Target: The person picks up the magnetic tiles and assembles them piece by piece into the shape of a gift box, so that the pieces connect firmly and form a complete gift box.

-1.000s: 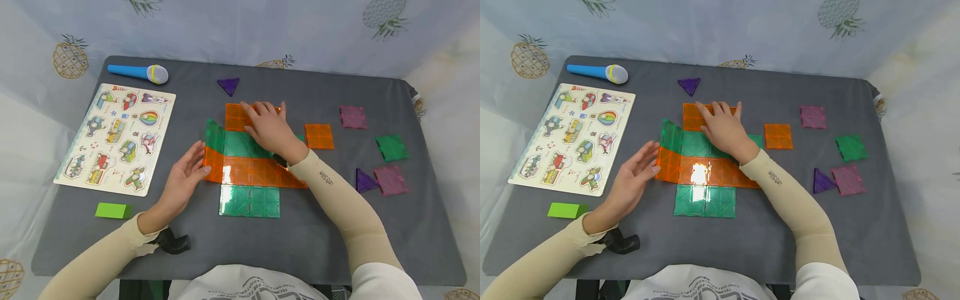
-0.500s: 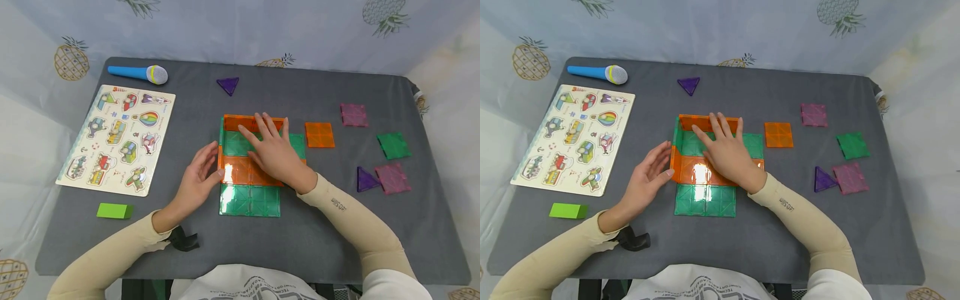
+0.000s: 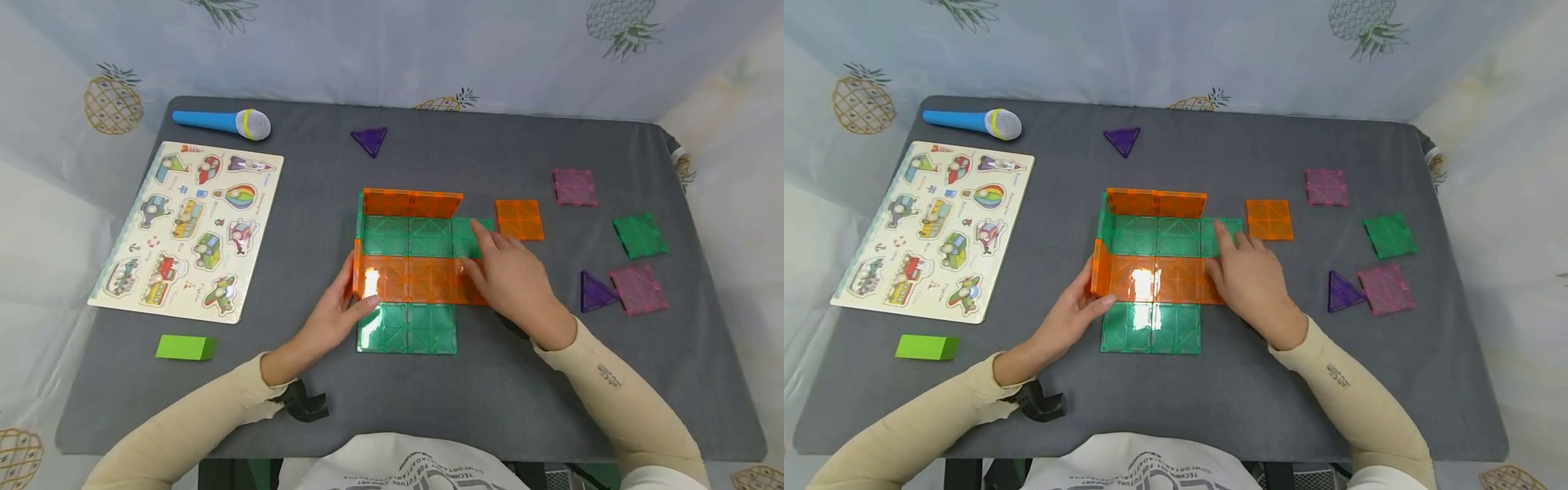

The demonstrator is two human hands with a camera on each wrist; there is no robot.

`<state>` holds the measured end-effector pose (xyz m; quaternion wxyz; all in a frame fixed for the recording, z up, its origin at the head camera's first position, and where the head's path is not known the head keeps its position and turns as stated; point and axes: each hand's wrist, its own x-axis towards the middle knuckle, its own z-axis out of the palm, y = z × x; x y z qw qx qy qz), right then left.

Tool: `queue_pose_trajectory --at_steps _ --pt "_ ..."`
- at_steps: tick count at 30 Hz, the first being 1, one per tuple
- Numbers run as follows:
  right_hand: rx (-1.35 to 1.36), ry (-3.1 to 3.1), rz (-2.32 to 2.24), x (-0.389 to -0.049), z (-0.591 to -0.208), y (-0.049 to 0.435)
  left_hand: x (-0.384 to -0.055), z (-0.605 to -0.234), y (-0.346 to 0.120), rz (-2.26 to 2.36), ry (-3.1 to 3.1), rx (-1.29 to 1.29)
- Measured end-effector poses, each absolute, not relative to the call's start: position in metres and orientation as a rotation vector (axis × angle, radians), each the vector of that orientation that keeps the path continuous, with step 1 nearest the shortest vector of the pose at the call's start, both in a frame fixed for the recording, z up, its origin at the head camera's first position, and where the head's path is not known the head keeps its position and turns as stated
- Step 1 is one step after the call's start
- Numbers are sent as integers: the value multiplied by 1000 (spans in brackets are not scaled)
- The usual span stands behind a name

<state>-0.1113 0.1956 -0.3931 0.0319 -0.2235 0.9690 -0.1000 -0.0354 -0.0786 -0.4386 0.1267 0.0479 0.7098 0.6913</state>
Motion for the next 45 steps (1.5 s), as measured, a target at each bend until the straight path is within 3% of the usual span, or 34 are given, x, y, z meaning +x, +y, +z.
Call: queue_pose_trajectory --at_steps 4,11,24,33,37,41,45 --pt "-601 2864 -257 -102 -406 213 -34 -441 -77 2011 2079 163" --pt "-575 2821 -553 -98 -425 212 -41 -439 -81 1928 2123 205" --pt "-567 2940 -895 -92 -401 200 -48 -436 -92 1876 2153 256" --pt "-864 2970 -909 -90 -401 190 -49 -438 -90 1881 2146 258" --pt "-1165 3070 -864 -74 -403 184 -49 -438 -89 1890 2152 254" --pt "-1582 2907 -607 -43 -407 163 -48 -437 -89 1907 2158 232" --pt "-1705 2806 -237 -26 -418 145 -49 -438 -89 1900 2174 233"
